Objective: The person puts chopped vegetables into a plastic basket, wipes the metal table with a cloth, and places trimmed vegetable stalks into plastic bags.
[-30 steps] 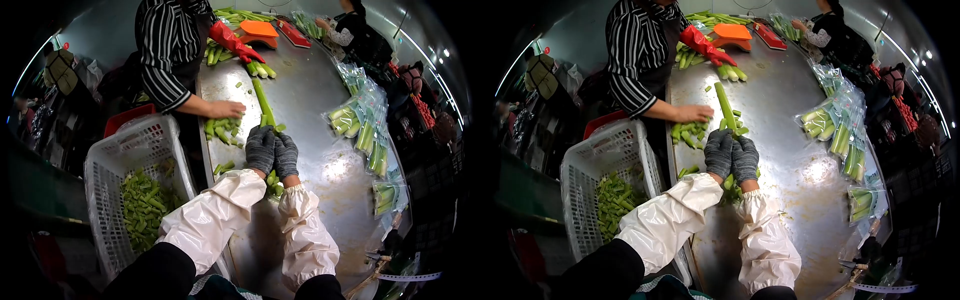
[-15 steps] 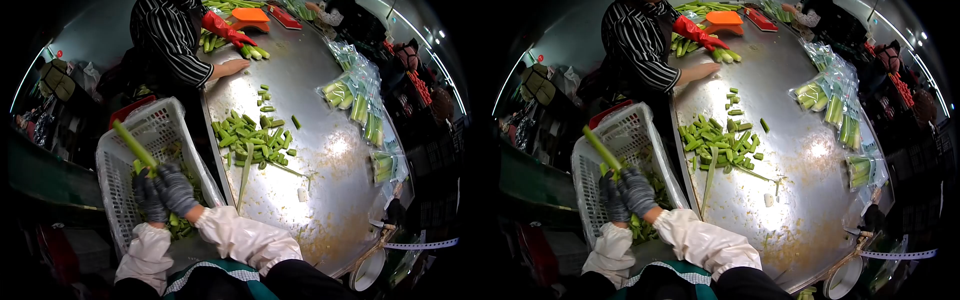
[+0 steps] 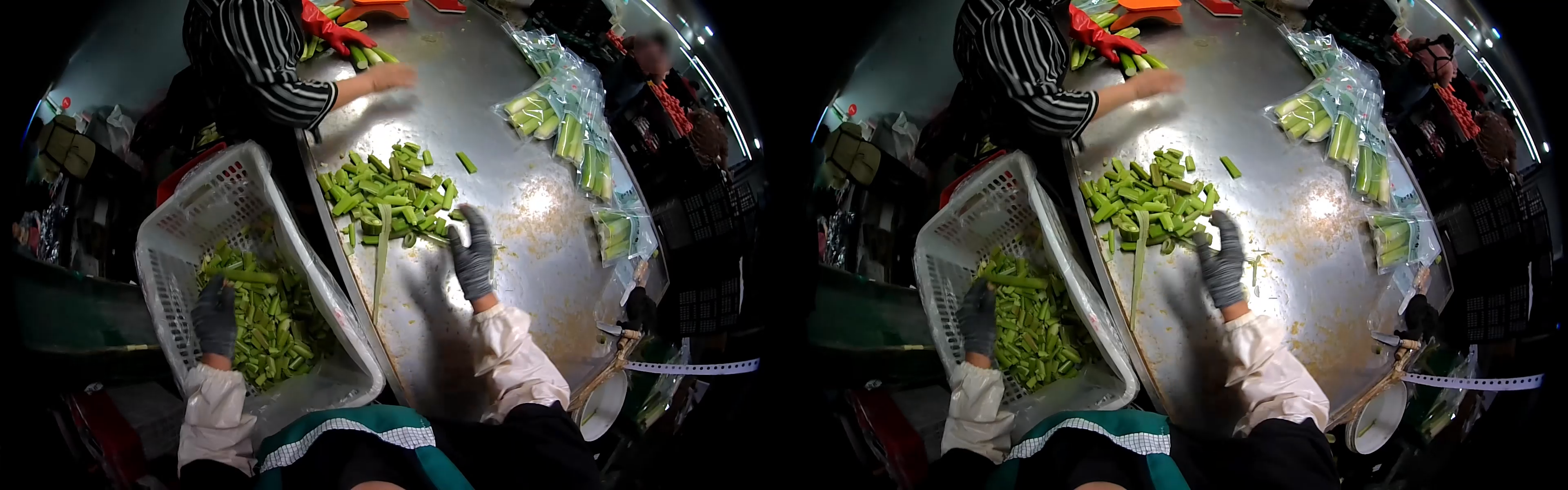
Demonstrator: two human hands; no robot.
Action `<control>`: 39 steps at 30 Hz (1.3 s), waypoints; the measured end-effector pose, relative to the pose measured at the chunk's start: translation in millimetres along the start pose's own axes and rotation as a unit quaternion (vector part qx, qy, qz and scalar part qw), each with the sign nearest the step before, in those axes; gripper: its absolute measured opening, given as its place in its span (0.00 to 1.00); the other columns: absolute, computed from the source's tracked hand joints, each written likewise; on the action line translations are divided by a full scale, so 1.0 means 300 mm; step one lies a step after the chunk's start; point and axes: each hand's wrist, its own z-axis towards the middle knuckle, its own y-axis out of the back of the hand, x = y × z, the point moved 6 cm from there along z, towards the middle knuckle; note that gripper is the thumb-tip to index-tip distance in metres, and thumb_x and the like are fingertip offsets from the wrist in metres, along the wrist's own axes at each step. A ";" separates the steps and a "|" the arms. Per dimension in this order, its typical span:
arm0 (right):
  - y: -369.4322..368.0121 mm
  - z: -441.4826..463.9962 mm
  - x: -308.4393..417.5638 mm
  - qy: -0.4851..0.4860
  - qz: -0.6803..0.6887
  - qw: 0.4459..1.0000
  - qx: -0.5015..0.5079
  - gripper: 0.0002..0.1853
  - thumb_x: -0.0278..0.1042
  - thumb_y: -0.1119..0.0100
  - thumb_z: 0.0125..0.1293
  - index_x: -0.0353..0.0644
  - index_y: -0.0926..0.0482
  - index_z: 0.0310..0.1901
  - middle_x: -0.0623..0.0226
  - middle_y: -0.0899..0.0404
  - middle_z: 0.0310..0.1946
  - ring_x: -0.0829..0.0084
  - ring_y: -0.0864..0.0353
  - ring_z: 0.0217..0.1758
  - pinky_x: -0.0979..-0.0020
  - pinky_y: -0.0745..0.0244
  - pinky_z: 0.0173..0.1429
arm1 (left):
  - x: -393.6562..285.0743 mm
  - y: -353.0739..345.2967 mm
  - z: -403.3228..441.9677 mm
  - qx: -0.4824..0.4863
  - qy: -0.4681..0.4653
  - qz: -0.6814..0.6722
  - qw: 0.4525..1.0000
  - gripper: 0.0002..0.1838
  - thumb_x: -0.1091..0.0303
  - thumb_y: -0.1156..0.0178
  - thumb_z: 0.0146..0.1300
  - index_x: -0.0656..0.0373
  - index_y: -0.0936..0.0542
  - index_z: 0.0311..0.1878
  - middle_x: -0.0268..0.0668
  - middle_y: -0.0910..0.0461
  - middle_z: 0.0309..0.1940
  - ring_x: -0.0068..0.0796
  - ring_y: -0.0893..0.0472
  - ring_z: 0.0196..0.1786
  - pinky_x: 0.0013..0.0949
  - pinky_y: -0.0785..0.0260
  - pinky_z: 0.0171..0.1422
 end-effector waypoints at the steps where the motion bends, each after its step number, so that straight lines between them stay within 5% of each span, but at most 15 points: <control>1: 0.052 0.018 -0.097 -0.016 -0.059 0.998 -0.017 0.24 0.40 0.44 0.56 0.39 0.33 0.52 0.55 0.33 0.51 0.62 0.34 0.55 0.67 0.40 0.59 | -0.104 -0.032 0.027 -0.001 -0.046 -0.025 0.999 0.17 0.61 0.47 0.59 0.63 0.26 0.45 0.45 0.24 0.42 0.35 0.23 0.42 0.31 0.34 0.49; 3: 0.108 0.059 -0.248 -0.047 -0.148 0.987 -0.039 0.31 0.47 0.42 0.53 0.39 0.36 0.55 0.49 0.40 0.56 0.57 0.40 0.60 0.64 0.44 0.61 | -0.331 -0.110 0.071 0.051 -0.108 -0.030 0.992 0.19 0.58 0.49 0.59 0.62 0.28 0.48 0.45 0.26 0.46 0.38 0.25 0.46 0.33 0.36 0.53; 5: 0.098 0.100 -0.341 -0.075 -0.201 0.976 -0.037 0.36 0.52 0.42 0.51 0.40 0.41 0.58 0.45 0.46 0.59 0.52 0.47 0.63 0.61 0.50 0.64 | -0.417 -0.283 0.137 0.027 -0.306 0.082 0.948 0.21 0.56 0.51 0.59 0.59 0.31 0.52 0.46 0.31 0.52 0.43 0.30 0.53 0.37 0.40 0.58; 8: -0.006 0.154 -0.359 -0.082 -0.200 0.975 -0.049 0.38 0.52 0.40 0.49 0.42 0.41 0.58 0.42 0.48 0.59 0.48 0.47 0.62 0.61 0.50 0.64 | -0.496 -0.549 0.287 0.094 -0.227 0.149 0.958 0.25 0.55 0.53 0.60 0.53 0.38 0.59 0.44 0.48 0.63 0.44 0.54 0.67 0.36 0.59 0.68; 14: -0.265 0.129 -0.255 -0.189 -0.252 0.948 0.052 0.42 0.68 0.55 0.50 0.50 0.46 0.63 0.42 0.55 0.62 0.45 0.56 0.65 0.57 0.63 0.67 | -0.445 -0.881 0.427 0.245 -0.124 0.297 0.914 0.35 0.37 0.66 0.58 0.48 0.47 0.65 0.45 0.52 0.65 0.50 0.54 0.67 0.47 0.66 0.68; 18: -0.367 0.130 -0.218 -0.172 -0.262 0.946 0.080 0.36 0.62 0.55 0.55 0.48 0.43 0.61 0.49 0.47 0.61 0.48 0.51 0.64 0.55 0.60 0.66 | -0.453 -0.926 0.367 0.092 -0.159 0.137 0.973 0.27 0.44 0.56 0.57 0.51 0.31 0.54 0.46 0.32 0.52 0.47 0.35 0.56 0.42 0.48 0.62; 19: -0.365 0.136 -0.198 -0.157 -0.274 0.948 0.042 0.32 0.57 0.54 0.56 0.46 0.38 0.59 0.53 0.44 0.59 0.50 0.47 0.62 0.56 0.57 0.65 | -0.506 -0.875 0.365 0.012 -0.209 0.127 0.970 0.20 0.51 0.49 0.54 0.53 0.25 0.45 0.44 0.25 0.43 0.45 0.29 0.47 0.40 0.39 0.54; 20: -0.407 0.111 -0.180 -0.181 -0.234 0.953 0.065 0.29 0.55 0.53 0.56 0.46 0.34 0.56 0.56 0.41 0.58 0.53 0.43 0.60 0.55 0.54 0.63 | -0.517 -0.881 0.294 0.058 -0.130 -0.016 0.990 0.16 0.58 0.45 0.53 0.54 0.24 0.43 0.43 0.24 0.41 0.43 0.27 0.45 0.39 0.37 0.52; 24: -0.406 0.100 -0.179 -0.160 -0.142 0.977 -0.014 0.21 0.47 0.51 0.56 0.41 0.29 0.47 0.57 0.32 0.50 0.57 0.33 0.51 0.60 0.42 0.56 | -0.491 -0.945 0.269 0.009 -0.080 -0.093 0.992 0.13 0.66 0.41 0.51 0.58 0.23 0.41 0.41 0.24 0.38 0.39 0.26 0.41 0.35 0.35 0.50; 26: -0.411 0.098 -0.201 -0.130 -0.070 0.988 -0.047 0.18 0.43 0.50 0.56 0.39 0.28 0.44 0.56 0.29 0.46 0.58 0.30 0.47 0.62 0.37 0.52 | -0.453 -1.039 0.275 0.017 -0.030 -0.317 0.948 0.11 0.69 0.42 0.53 0.60 0.23 0.40 0.38 0.23 0.35 0.30 0.25 0.37 0.30 0.34 0.46; 28: -0.404 0.088 -0.259 -0.206 0.095 0.968 -0.110 0.13 0.37 0.49 0.56 0.36 0.28 0.39 0.55 0.26 0.37 0.59 0.27 0.40 0.67 0.33 0.46 | -0.500 -1.022 0.257 0.029 0.008 -0.369 0.929 0.10 0.70 0.43 0.53 0.61 0.24 0.39 0.37 0.23 0.34 0.27 0.26 0.36 0.28 0.33 0.45; 34: -0.342 0.108 -0.100 -0.191 0.090 0.972 -0.107 0.12 0.36 0.48 0.55 0.34 0.26 0.36 0.55 0.25 0.35 0.62 0.26 0.38 0.68 0.32 0.46 | -0.525 -0.943 0.219 0.050 0.100 -0.506 0.855 0.09 0.71 0.44 0.54 0.61 0.24 0.39 0.34 0.23 0.33 0.23 0.26 0.35 0.25 0.33 0.42; 36: -0.322 0.121 0.084 -0.047 0.078 0.989 -0.113 0.11 0.35 0.49 0.56 0.36 0.25 0.36 0.57 0.25 0.37 0.63 0.26 0.39 0.68 0.32 0.47 | -0.565 -0.750 0.215 -0.021 0.032 -0.547 0.836 0.10 0.65 0.41 0.52 0.59 0.23 0.36 0.36 0.23 0.30 0.26 0.25 0.34 0.25 0.33 0.42; 38: -0.376 0.101 0.254 -0.015 0.225 0.970 -0.086 0.09 0.31 0.46 0.56 0.38 0.26 0.38 0.60 0.26 0.38 0.66 0.27 0.41 0.69 0.32 0.49 | -0.567 -0.498 0.208 -0.082 -0.088 -0.382 0.916 0.11 0.61 0.45 0.56 0.57 0.25 0.38 0.37 0.24 0.32 0.28 0.25 0.36 0.27 0.33 0.42; 39: -0.441 0.075 0.308 -0.031 0.299 0.951 -0.070 0.10 0.30 0.45 0.55 0.39 0.27 0.40 0.60 0.26 0.37 0.67 0.27 0.42 0.70 0.33 0.50 | -0.542 -0.406 0.179 -0.131 -0.219 -0.119 0.960 0.10 0.62 0.47 0.57 0.55 0.26 0.40 0.37 0.24 0.35 0.32 0.25 0.39 0.31 0.33 0.43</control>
